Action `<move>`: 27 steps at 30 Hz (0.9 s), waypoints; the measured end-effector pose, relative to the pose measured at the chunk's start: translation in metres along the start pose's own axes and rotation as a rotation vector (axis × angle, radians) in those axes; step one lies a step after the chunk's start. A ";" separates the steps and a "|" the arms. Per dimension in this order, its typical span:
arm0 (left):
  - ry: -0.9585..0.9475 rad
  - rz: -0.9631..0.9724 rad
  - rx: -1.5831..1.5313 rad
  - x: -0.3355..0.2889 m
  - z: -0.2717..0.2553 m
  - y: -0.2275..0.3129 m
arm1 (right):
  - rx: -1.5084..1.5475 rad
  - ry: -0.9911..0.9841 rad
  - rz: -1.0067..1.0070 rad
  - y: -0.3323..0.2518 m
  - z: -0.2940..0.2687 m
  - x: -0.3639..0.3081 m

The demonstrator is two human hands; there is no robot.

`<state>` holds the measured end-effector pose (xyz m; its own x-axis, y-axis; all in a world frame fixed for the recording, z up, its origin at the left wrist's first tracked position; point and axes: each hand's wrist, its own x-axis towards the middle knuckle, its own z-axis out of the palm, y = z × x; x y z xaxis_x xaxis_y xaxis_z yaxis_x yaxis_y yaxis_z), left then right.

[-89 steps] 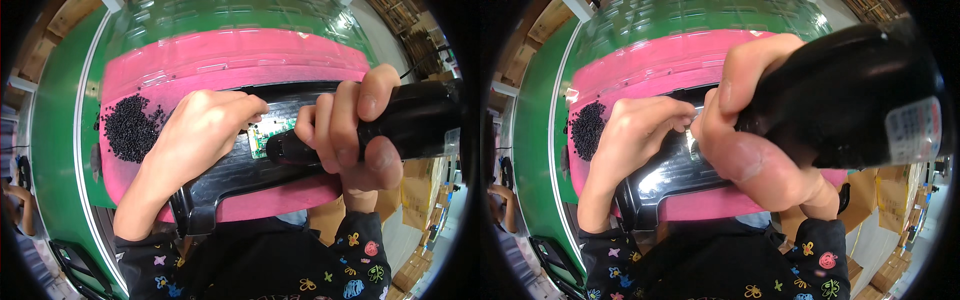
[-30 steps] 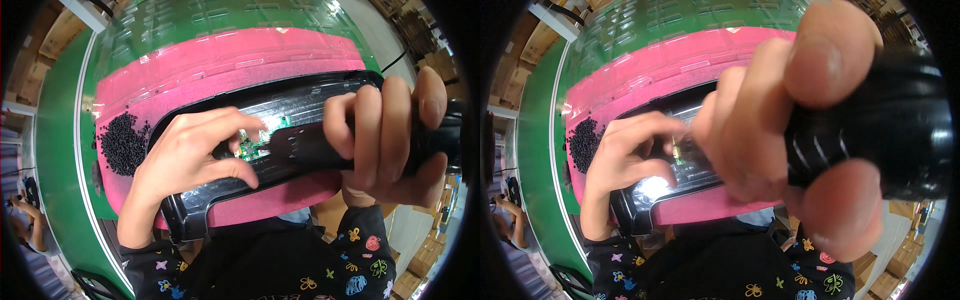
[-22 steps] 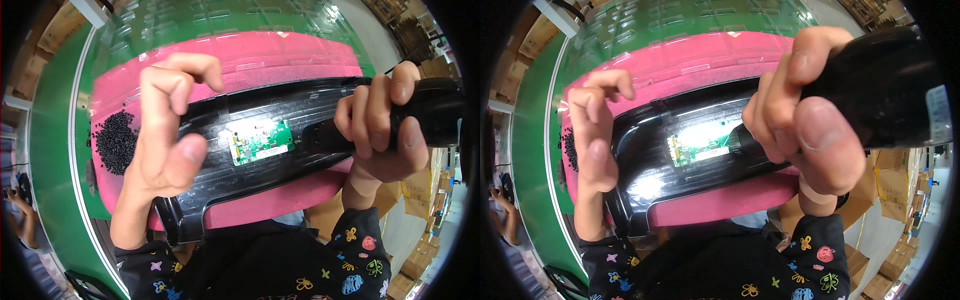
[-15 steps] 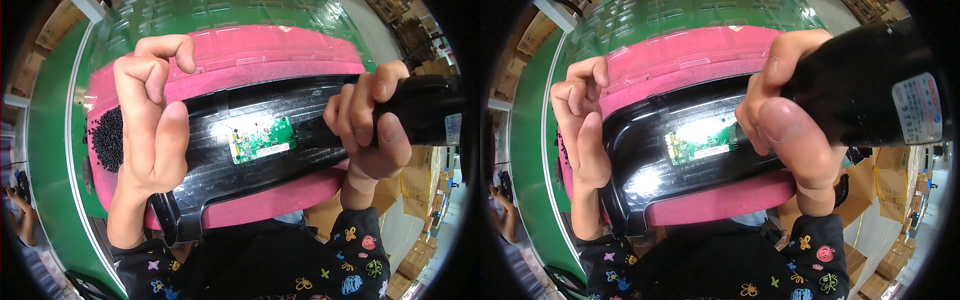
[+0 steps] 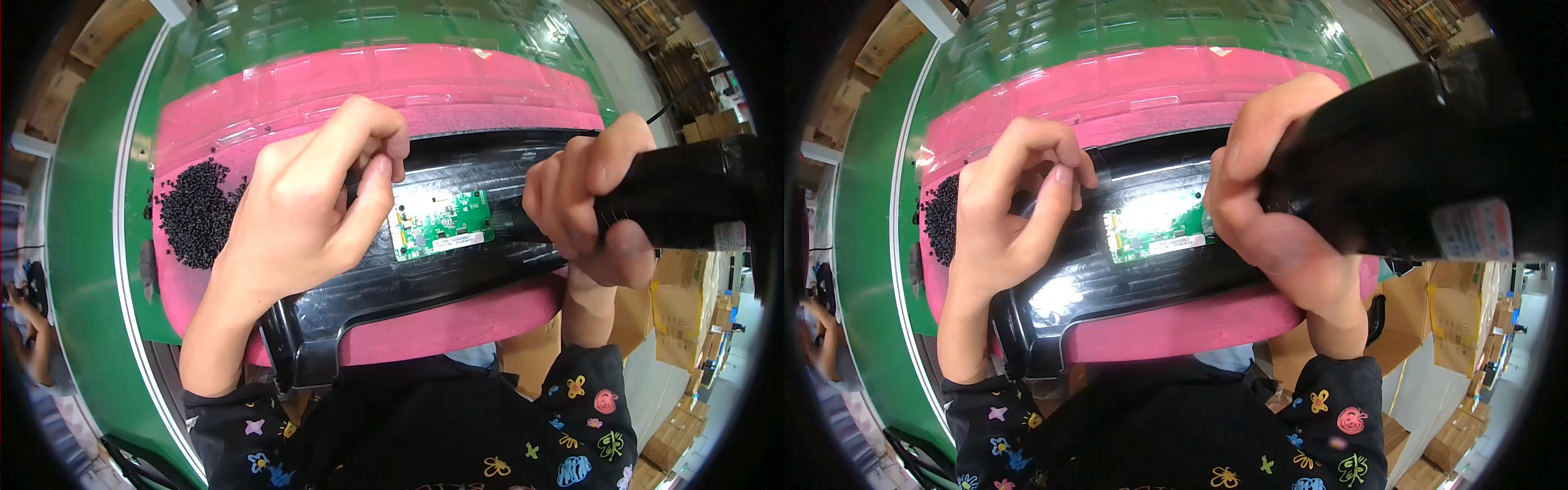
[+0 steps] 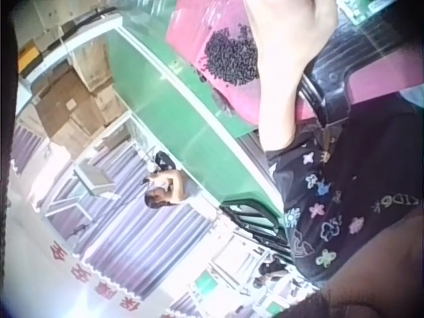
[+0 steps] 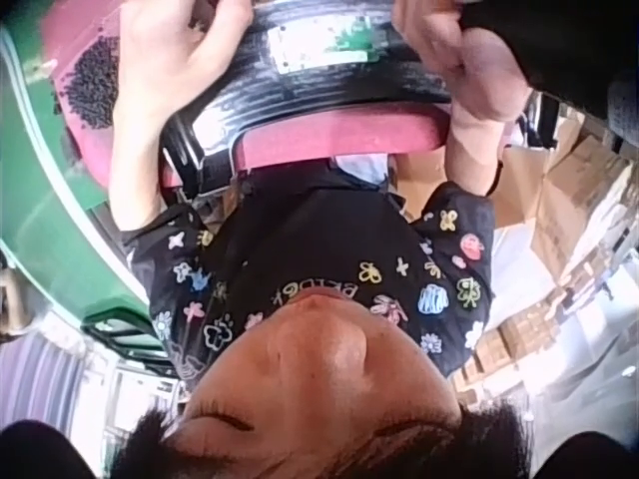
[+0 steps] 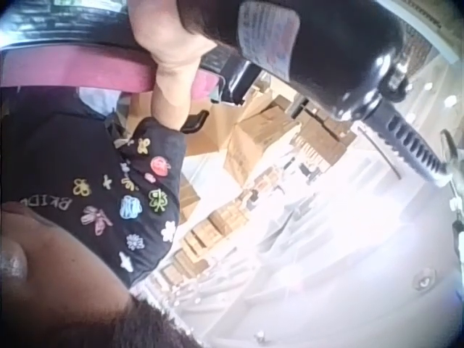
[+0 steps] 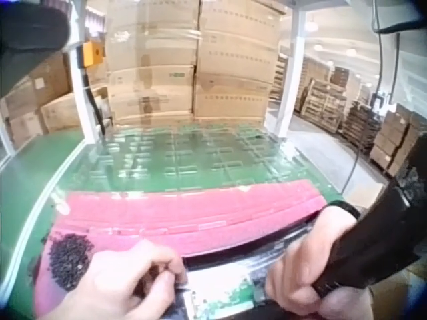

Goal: Assembling a circuit board into a plastic housing using an electric screwdriver and screws on an assembly line.

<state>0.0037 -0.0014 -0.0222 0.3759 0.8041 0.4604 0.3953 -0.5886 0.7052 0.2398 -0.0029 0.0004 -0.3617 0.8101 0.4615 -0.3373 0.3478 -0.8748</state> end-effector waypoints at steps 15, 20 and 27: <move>0.059 -0.011 0.415 0.004 -0.019 -0.011 | 0.696 0.424 0.179 0.005 -0.041 0.019; -0.271 -0.119 0.530 0.003 -0.020 -0.013 | 0.671 0.710 0.172 -0.001 -0.052 0.018; -0.422 -0.162 0.473 0.016 -0.019 -0.010 | 0.421 0.645 0.073 0.008 -0.056 0.011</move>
<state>-0.0103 0.0190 -0.0110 0.5387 0.8410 0.0493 0.7647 -0.5127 0.3904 0.2818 0.0352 -0.0095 0.1383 0.9837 0.1146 -0.6806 0.1784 -0.7106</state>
